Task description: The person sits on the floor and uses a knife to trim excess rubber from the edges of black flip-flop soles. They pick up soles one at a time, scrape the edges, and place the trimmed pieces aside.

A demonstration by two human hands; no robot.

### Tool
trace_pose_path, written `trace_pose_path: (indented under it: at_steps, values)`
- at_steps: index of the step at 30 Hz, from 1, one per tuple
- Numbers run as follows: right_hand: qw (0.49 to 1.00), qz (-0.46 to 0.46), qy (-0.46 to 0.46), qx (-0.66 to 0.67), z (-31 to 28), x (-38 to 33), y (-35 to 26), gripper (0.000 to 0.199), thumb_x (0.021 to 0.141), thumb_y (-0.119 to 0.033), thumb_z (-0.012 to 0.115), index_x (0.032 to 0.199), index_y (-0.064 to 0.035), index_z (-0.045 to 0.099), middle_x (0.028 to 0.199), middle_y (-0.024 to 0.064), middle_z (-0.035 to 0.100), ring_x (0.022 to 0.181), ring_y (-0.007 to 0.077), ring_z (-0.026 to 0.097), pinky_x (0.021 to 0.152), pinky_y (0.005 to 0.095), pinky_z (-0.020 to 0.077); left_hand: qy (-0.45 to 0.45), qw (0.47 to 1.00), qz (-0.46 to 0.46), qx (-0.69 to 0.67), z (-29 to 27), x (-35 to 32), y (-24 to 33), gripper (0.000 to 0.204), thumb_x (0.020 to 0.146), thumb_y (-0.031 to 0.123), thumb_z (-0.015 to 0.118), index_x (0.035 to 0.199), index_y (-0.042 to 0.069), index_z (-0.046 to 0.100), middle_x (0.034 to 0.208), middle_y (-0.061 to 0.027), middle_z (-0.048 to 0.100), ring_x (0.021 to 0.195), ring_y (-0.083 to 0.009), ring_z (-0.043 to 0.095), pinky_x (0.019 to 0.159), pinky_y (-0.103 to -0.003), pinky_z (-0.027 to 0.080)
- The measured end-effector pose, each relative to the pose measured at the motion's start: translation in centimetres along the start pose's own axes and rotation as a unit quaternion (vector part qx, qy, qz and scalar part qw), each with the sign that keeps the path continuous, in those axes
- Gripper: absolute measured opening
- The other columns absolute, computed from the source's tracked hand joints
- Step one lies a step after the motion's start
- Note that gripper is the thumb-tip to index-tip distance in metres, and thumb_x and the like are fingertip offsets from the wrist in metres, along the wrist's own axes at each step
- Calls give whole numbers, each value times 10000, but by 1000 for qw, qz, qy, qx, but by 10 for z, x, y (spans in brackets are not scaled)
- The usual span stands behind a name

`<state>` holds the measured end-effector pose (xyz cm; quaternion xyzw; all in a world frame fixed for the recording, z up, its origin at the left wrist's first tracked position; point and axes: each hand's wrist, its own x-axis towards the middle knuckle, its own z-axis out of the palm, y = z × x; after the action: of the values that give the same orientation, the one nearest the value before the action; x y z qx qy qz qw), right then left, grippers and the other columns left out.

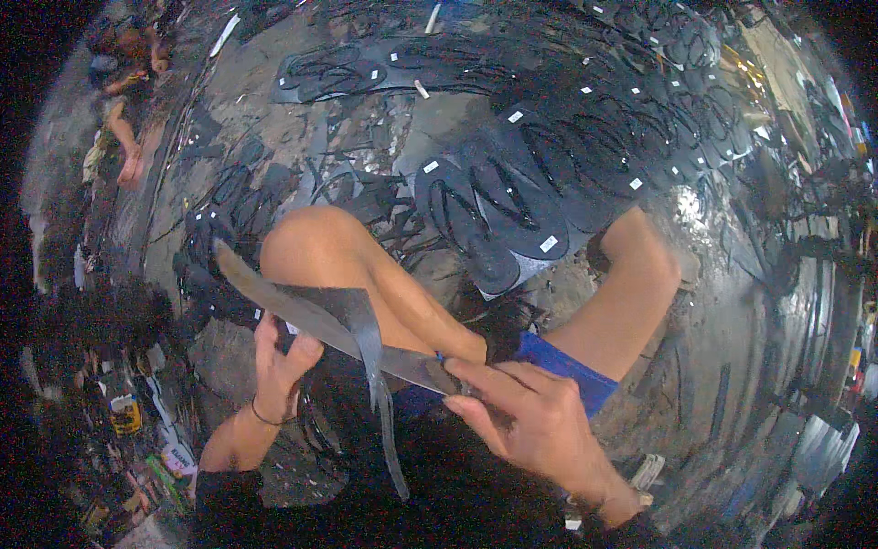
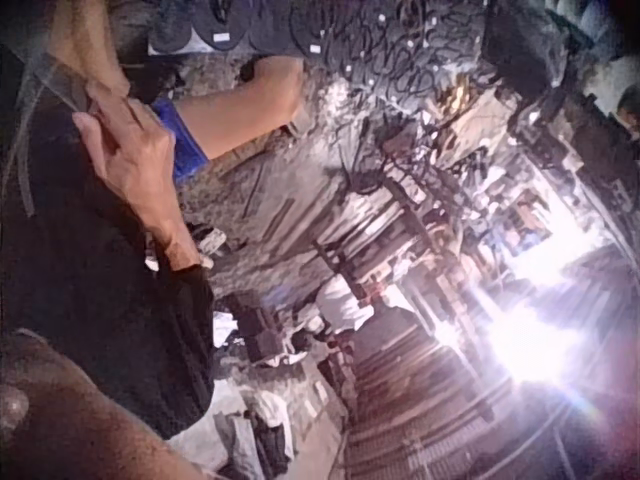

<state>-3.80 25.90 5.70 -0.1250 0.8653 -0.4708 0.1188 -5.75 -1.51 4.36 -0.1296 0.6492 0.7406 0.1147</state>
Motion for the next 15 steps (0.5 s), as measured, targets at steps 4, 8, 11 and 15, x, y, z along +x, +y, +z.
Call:
trace_pose_path:
  at_steps: [4, 8, 11, 15]
  values:
    - [999, -47, 3, -11, -11, 28, -10, 270, 850, -223, 768, 1072, -78, 718, 838, 113, 712, 661, 288, 687, 590, 382, 550, -57, 998, 7, -2, 11, 3, 9, 504, 832, 89, 771, 1249, -12, 506, 1124, -77, 645, 1029, -150, 618, 944, -315, 477]
    - [994, 1, -109, 11, -37, 61, -26, 270, 827, -136, 751, 1076, -37, 715, 929, 177, 727, 806, 309, 726, 690, 367, 559, -106, 992, -67, 15, 18, 6, 17, 429, 840, 83, 768, 1205, -9, 562, 1125, -72, 655, 1022, -147, 627, 926, -317, 492]
    - [978, -29, -206, -31, -53, 89, -30, 313, 822, -109, 706, 1131, -57, 709, 910, 210, 714, 807, 340, 715, 693, 356, 555, -159, 986, -43, 23, 26, 8, 23, 414, 839, 97, 772, 1189, -17, 582, 1130, -84, 648, 1034, -153, 619, 924, -328, 490]
    - [968, -60, -235, 56, -49, 112, -37, 381, 928, -202, 626, 1279, -53, 636, 1004, 220, 716, 911, 365, 709, 801, 408, 558, -263, 879, 230, 324, 17, 33, 29, 508, 802, 180, 827, 1205, -9, 584, 1135, -124, 626, 1037, -224, 627, 908, -332, 490]
